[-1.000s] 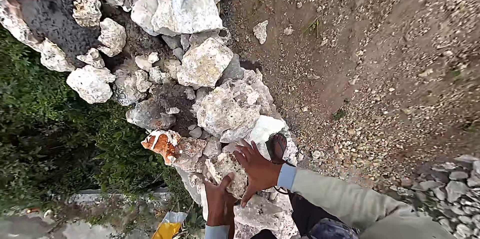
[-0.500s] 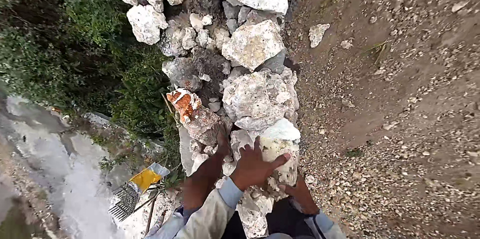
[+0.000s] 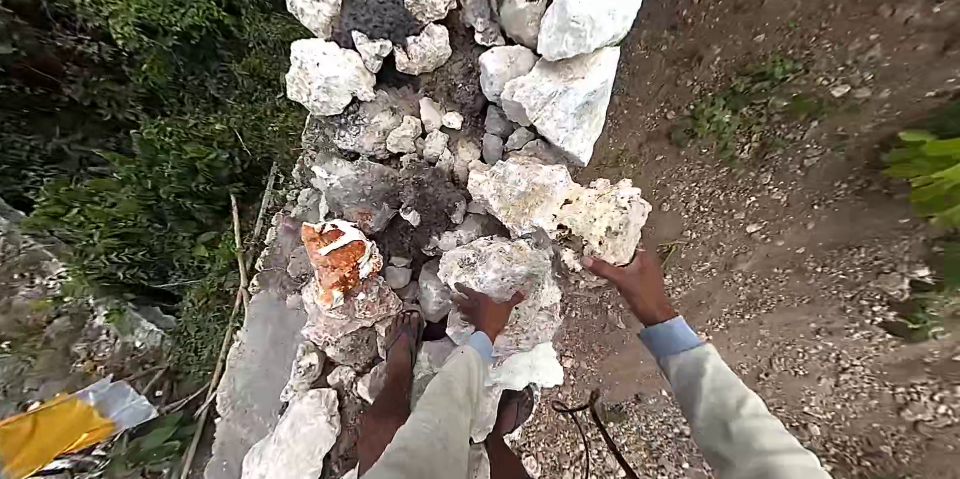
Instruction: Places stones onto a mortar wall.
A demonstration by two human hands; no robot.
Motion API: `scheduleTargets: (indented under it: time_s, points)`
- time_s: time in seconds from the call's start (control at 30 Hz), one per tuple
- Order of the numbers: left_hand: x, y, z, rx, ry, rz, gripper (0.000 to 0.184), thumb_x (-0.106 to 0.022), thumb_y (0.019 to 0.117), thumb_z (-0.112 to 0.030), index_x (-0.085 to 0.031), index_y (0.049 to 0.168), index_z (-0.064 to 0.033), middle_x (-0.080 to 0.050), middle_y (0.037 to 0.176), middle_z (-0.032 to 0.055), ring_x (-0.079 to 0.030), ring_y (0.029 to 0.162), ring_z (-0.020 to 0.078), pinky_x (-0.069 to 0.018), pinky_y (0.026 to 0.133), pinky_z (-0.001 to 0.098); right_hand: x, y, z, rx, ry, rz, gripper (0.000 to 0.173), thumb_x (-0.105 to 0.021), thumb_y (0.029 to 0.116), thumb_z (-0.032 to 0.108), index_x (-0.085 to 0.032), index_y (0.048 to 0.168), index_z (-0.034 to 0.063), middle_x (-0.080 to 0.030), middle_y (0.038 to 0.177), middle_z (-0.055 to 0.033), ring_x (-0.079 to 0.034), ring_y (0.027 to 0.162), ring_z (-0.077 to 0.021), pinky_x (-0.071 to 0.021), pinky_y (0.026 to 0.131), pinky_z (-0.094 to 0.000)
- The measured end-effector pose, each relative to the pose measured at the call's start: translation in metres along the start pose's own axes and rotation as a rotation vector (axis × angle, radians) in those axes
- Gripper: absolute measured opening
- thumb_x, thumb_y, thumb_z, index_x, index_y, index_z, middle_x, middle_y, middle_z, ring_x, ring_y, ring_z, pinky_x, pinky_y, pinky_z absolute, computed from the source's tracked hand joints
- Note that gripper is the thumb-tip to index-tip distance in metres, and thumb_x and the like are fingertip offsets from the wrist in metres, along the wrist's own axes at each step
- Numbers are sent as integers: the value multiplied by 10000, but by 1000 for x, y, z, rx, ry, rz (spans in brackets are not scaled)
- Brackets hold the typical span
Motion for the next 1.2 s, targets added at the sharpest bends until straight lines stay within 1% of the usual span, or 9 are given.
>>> scheduleTargets:
  time_s: [0.07, 0.17, 0.23, 0.37, 0.5, 0.63, 0.73, 0.87, 1.2]
  points:
    - [-15, 2, 2, -43, -72, -115, 1611, -927, 570, -647, 109, 1613, 13, 129, 1630, 396, -53, 1505, 610, -236, 1185, 689, -17, 57, 39, 71, -244, 6, 1257, -951, 552, 550, -353, 1505, -11, -404, 1503, -297, -468, 1365, -405, -430, 1100, -575]
    - [-25, 3, 9, -109, -141, -203, 1556, -964, 591, -506, 81, 1616, 24, 135, 1632, 391, -5, 1506, 615, -181, 1174, 739, -58, 127, 95, 211, -693, 28, 1369, -840, 470, 792, -407, 1438, -74, -402, 1478, -329, -440, 1357, -493, -452, 1050, -632]
    - [-28, 3, 13, -111, -148, -211, 1541, -958, 602, -501, 77, 1619, 18, 137, 1635, 384, 11, 1514, 601, -158, 1174, 747, -95, 159, 129, 265, -919, 83, 1383, -800, 455, 845, -438, 1407, -91, -427, 1449, -321, -459, 1324, -502, -481, 958, -650]
    - [-28, 0, 9, -105, -184, -226, 1527, -970, 595, -463, 57, 1623, 8, 138, 1640, 374, 13, 1521, 584, -132, 1187, 727, -166, 209, 158, 305, -1122, 146, 1349, -830, 457, 798, -448, 1395, -93, -424, 1464, -296, -436, 1352, -494, -464, 933, -696]
    - [-26, -2, 6, -69, -177, -199, 1528, -975, 595, -469, 53, 1626, -6, 132, 1647, 362, -4, 1527, 572, -170, 1194, 699, -214, 248, 142, 355, -1228, 171, 1358, -845, 513, 754, -391, 1482, -81, -392, 1523, -301, -403, 1381, -518, -319, 1052, -774]
    - [-23, -2, 8, -84, -173, -202, 1522, -983, 588, -453, 31, 1621, 14, 119, 1641, 378, -18, 1518, 589, -174, 1196, 691, -252, 265, 100, 466, -1147, 147, 1237, -788, 674, 733, -297, 1618, 102, -240, 1659, -270, -125, 1540, -526, -28, 1135, -832]
    - [-21, -5, 8, -108, -167, -171, 1491, -966, 622, -444, 33, 1611, 52, 132, 1630, 395, 5, 1506, 613, -171, 1182, 719, -273, 277, 90, 509, -1164, 233, 1172, -705, 720, 796, -259, 1645, 231, -165, 1701, -211, -54, 1569, -471, 13, 1152, -809]
    - [-17, -4, 7, -87, -128, -138, 1487, -966, 637, -440, 49, 1612, 40, 144, 1638, 375, -7, 1514, 596, -221, 1176, 693, -280, 286, 79, 588, -1107, 269, 1145, -679, 687, 843, -302, 1627, 307, -201, 1709, -133, -80, 1582, -410, 15, 1187, -765]
    - [-9, -1, 8, -80, 47, 32, 1440, -875, 733, -551, 100, 1599, 59, 182, 1612, 407, -45, 1507, 611, -288, 1163, 671, -267, 292, 70, 655, -1067, 276, 1100, -612, 727, 874, -334, 1616, 289, -212, 1708, -114, -90, 1583, -400, -16, 1197, -750]
Point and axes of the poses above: each hand's wrist, its own y-axis towards the middle knuckle, its own x-axis out of the back of the hand, z = x × y, the point moved 4 cm from there along y, towards the middle knuckle
